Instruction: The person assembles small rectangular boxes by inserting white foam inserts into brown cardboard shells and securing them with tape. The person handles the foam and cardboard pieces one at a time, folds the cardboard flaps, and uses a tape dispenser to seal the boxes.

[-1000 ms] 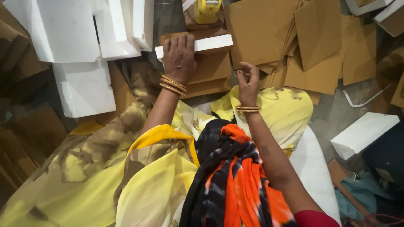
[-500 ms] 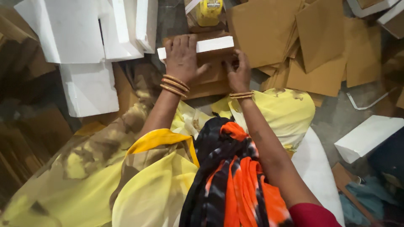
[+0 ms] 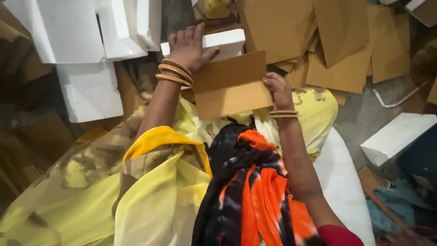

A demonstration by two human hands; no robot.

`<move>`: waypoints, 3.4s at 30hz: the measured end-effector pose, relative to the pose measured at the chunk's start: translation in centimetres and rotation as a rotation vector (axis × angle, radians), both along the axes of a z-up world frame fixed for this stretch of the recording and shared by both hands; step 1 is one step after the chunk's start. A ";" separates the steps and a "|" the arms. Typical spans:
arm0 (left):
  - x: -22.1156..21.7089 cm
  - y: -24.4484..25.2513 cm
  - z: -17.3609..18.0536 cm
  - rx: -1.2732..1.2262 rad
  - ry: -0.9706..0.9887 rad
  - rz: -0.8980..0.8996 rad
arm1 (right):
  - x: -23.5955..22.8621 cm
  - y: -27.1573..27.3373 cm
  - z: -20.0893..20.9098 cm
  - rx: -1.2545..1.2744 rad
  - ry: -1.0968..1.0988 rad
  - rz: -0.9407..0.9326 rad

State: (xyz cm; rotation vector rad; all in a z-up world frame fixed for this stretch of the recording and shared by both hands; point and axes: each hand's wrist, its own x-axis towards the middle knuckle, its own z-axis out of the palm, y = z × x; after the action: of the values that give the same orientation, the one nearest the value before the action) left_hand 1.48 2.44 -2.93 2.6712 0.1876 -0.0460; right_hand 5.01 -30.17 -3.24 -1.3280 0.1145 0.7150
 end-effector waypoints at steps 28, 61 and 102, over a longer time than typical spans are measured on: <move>-1.6 -1.9 0.1 0.155 -0.366 0.087 | 2.8 -4.7 0.1 0.209 -0.135 -0.510; -1.9 -2.7 0.7 0.266 -0.372 0.120 | 10.7 1.1 -2.1 -1.257 -1.228 0.079; -0.7 -0.5 1.6 0.107 -0.372 0.002 | 1.1 1.0 12.2 -0.467 -0.977 0.570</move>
State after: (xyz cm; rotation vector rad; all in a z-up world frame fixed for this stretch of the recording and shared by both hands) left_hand 0.78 1.97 -1.33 2.7256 0.0736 0.4700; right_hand 6.09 -29.14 8.98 -2.0620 -0.9639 0.4367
